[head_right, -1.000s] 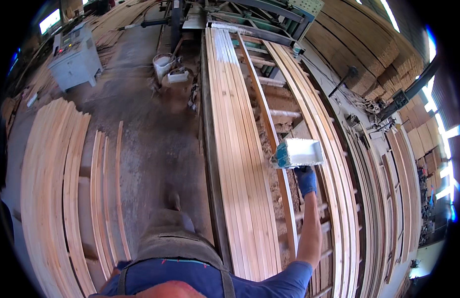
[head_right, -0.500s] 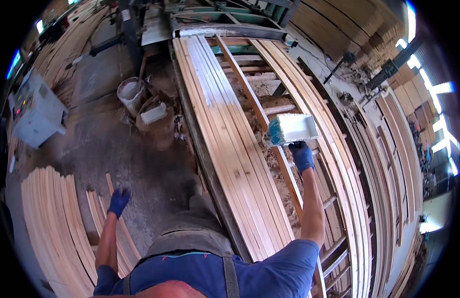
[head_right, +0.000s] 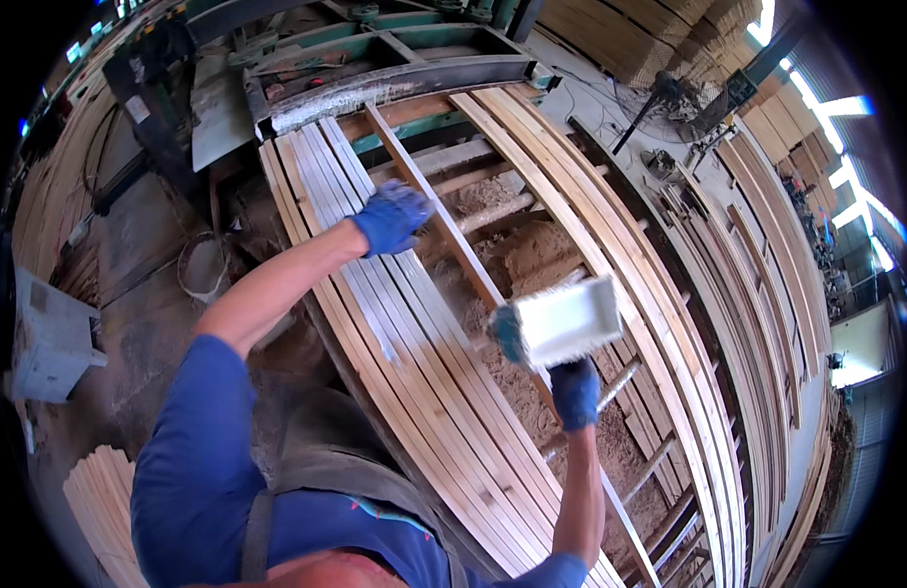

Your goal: The person arranges long wooden planks on a workbench, applies a white substance to the edges using a brush, and joins the planks together to form a panel. They use a tape measure to check dimensions and continue adding planks to the assembly.

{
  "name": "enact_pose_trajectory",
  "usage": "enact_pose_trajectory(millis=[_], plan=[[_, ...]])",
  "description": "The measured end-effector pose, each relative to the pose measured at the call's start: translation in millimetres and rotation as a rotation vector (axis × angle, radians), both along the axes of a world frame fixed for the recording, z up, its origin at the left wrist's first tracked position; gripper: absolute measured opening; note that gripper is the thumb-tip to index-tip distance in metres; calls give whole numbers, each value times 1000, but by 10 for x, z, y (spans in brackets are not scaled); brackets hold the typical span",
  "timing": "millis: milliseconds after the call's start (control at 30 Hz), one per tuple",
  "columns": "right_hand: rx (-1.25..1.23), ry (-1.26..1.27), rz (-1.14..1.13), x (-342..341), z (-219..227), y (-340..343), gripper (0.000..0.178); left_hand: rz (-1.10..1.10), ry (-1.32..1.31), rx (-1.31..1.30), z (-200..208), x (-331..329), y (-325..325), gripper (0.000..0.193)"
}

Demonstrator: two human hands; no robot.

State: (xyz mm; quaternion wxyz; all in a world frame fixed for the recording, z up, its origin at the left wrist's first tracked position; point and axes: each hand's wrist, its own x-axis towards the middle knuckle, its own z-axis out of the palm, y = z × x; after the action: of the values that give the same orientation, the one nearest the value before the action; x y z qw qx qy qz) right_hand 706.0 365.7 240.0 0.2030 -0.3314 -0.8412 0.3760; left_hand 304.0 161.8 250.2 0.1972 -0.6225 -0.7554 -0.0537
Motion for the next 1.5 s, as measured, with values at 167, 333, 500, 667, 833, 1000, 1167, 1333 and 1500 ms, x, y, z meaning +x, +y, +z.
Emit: enact_pose_trajectory(millis=[167, 333, 500, 667, 833, 1000, 1167, 1333, 1500], plan=[[-49, 107, -215, 430, 365, -225, 33, -124, 32, -237, -469, -540, 1058, 30], [-29, 33, -461, 424, 724, -262, 48, -381, 99, -247, -495, -623, 1265, 8], [-89, -69, -484, -459, 1018, 109, 39, -371, 20, -203, -659, -513, 1214, 6], [-167, -20, -200, -1906, 1039, 469, 30, -441, -249, -248, -197, -351, 816, 37], [-179, -137, 60, -3684, 637, 207, 23, -632, -703, 378, 523, -410, -681, 43], [22, 14, 261, -5021, 37, -24, 38, 42, -761, 514, 227, -832, -2127, 29], [269, -13, 222, -6539, -271, -103, 34, 681, -876, 473, -808, -306, -3338, 16], [235, 48, 153, -6772, -266, -90, 34, 946, -1110, 201, -1680, 389, -3955, 22], [-75, 209, 217, -6002, 113, -68, 24, 996, -1285, -45, -2126, 890, -4323, 25]])
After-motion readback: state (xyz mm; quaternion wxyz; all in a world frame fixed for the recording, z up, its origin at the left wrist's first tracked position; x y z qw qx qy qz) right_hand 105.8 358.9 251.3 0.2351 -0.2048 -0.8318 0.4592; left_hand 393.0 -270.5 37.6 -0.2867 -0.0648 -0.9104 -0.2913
